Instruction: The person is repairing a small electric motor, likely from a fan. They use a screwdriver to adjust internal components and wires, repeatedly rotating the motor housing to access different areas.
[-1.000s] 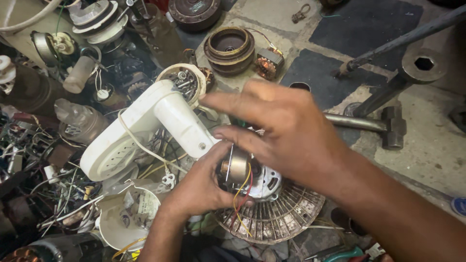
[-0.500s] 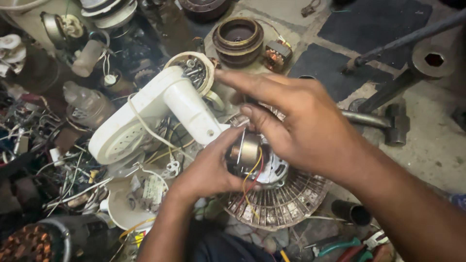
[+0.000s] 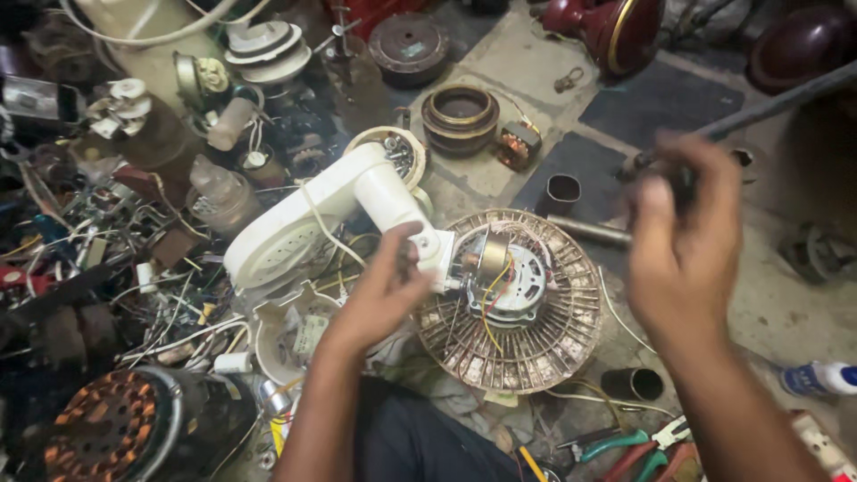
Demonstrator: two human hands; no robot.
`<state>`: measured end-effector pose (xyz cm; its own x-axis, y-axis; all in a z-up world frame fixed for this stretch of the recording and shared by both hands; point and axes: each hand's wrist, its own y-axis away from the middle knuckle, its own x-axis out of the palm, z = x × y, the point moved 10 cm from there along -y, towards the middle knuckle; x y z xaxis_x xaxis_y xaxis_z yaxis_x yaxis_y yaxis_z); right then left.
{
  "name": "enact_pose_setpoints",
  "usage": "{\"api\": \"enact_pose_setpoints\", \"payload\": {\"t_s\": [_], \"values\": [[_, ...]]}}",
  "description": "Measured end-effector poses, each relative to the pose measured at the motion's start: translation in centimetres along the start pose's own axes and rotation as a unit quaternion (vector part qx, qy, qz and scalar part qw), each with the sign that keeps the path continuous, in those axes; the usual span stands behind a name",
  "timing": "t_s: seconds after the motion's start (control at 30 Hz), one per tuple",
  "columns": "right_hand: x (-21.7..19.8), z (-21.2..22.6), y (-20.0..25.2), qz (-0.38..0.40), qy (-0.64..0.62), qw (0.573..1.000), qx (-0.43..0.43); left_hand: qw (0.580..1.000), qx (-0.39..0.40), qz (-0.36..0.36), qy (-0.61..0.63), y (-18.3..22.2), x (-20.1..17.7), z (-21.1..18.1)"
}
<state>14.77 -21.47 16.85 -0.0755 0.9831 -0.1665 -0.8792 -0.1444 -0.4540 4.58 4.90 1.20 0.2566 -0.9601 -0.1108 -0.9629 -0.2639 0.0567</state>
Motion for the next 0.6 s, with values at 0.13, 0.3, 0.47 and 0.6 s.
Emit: {"api": "enact_pose_setpoints", "payload": {"t_s": [0.13,0.3,0.47,0.6], "values": [[-0.6,0.3,9.4,0.042,0.147,0.987,-0.042,0.992,0.043,-0.102,0.066,6.3,0.1,0.0],[3.3,0.2,18.7,0.144,0.111,0.98,-0.083,0.937,-0.052,-0.098,0.331,13.4,10.0,2.9],[2.5,-0.2,19.5,0.143,0.136,0.979,-0.05,0.852,-0.169,-0.081,0.489,14.6,14.1,5.3],[1.8,-1.5,18.5,0.138,0.091,0.986,-0.01,0.854,-0.162,-0.063,0.49,14.7,15.2,5.3]]}}
